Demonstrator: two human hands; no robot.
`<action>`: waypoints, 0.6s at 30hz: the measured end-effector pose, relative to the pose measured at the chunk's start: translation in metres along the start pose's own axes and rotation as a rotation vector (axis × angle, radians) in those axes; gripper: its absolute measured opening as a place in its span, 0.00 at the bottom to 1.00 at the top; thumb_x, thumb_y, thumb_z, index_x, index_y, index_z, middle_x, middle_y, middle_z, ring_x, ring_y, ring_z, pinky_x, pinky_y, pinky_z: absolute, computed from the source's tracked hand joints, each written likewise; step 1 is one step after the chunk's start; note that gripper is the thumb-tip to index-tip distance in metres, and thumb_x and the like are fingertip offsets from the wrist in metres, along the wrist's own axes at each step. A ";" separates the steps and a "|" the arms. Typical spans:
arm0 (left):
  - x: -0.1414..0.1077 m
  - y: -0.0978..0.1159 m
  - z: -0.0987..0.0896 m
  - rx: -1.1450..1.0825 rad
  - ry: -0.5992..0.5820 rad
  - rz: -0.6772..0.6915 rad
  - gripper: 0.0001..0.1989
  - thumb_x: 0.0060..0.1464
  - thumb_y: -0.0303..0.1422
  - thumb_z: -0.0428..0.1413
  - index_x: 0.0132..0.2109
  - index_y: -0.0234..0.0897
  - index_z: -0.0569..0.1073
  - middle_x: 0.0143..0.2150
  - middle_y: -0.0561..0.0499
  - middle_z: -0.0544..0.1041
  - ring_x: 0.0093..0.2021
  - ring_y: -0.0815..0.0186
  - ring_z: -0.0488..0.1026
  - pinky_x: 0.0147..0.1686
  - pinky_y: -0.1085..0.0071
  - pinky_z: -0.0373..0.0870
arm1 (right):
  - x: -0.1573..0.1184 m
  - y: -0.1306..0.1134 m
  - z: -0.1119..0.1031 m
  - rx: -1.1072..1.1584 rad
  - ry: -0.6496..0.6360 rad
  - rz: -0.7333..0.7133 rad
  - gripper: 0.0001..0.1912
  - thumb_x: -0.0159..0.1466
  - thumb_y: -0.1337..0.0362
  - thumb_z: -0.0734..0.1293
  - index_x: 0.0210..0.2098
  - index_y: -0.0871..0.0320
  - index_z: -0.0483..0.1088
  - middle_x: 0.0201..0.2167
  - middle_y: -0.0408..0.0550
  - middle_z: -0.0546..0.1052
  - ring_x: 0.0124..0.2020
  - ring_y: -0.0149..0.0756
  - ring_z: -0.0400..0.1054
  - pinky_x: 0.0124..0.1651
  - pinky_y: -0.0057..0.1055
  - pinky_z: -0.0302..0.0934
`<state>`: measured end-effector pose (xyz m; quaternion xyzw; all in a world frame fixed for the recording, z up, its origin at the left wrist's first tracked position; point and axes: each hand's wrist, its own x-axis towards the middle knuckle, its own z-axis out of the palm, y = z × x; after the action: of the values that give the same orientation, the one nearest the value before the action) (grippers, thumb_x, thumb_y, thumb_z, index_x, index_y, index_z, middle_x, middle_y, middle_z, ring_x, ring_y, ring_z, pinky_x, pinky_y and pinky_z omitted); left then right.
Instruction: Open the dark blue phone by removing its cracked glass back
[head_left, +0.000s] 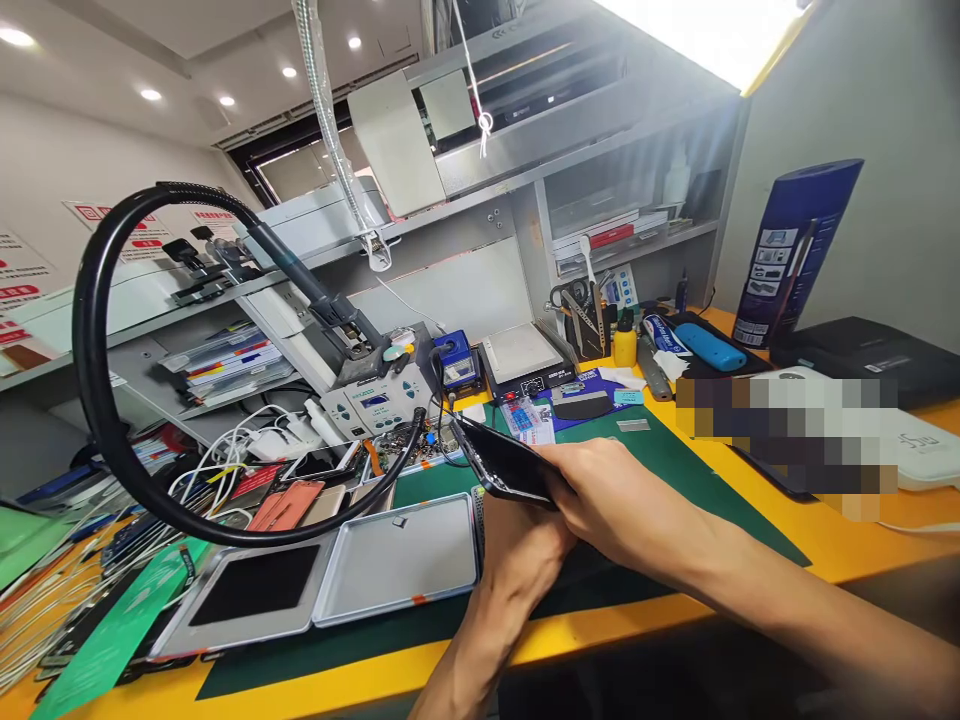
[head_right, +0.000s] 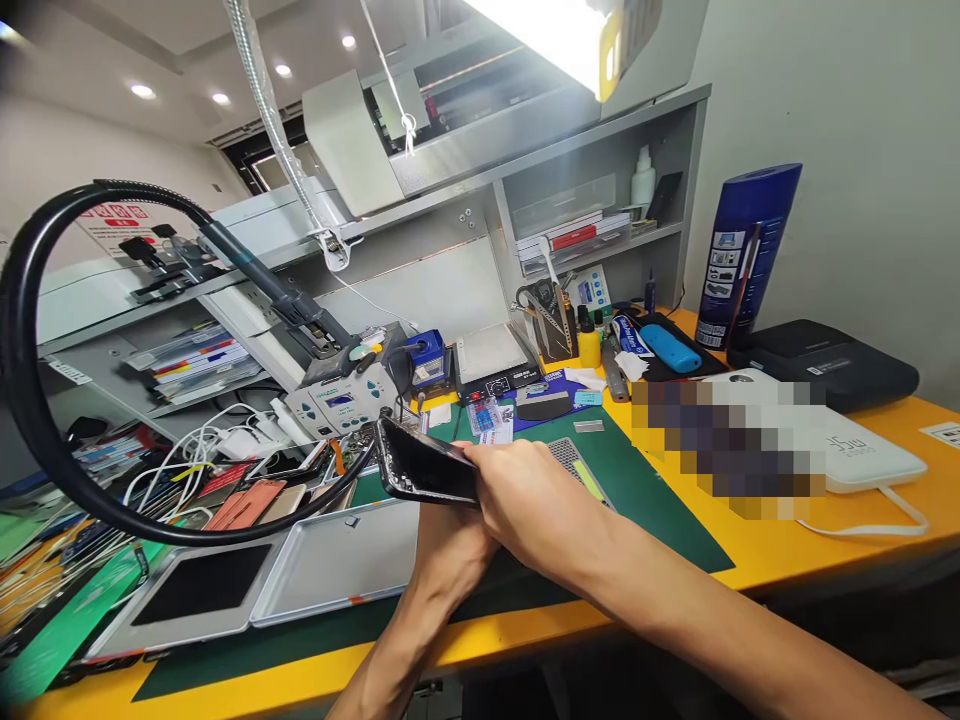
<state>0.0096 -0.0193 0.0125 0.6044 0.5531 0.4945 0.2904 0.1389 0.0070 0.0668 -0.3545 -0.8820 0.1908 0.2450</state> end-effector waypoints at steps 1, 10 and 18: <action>0.000 0.001 0.000 0.006 0.003 -0.003 0.07 0.53 0.34 0.61 0.31 0.39 0.71 0.31 0.51 0.75 0.40 0.59 0.71 0.37 0.66 0.71 | 0.000 0.000 0.000 0.002 -0.001 -0.003 0.18 0.65 0.76 0.58 0.43 0.56 0.76 0.36 0.49 0.83 0.35 0.40 0.78 0.33 0.29 0.58; 0.000 0.006 -0.001 0.070 -0.006 -0.026 0.05 0.52 0.34 0.60 0.33 0.38 0.73 0.31 0.49 0.76 0.38 0.58 0.73 0.33 0.67 0.68 | 0.000 -0.001 -0.002 0.031 -0.014 -0.025 0.22 0.64 0.78 0.58 0.50 0.57 0.75 0.43 0.52 0.83 0.42 0.40 0.78 0.42 0.28 0.65; 0.000 0.005 -0.001 0.050 -0.012 -0.012 0.05 0.51 0.32 0.61 0.35 0.36 0.74 0.31 0.49 0.77 0.37 0.58 0.73 0.33 0.68 0.67 | 0.002 -0.002 -0.006 0.032 -0.037 -0.038 0.23 0.63 0.78 0.58 0.51 0.56 0.75 0.43 0.52 0.83 0.42 0.41 0.78 0.44 0.29 0.66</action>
<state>0.0108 -0.0204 0.0170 0.6112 0.5672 0.4749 0.2815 0.1395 0.0077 0.0732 -0.3300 -0.8898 0.2070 0.2378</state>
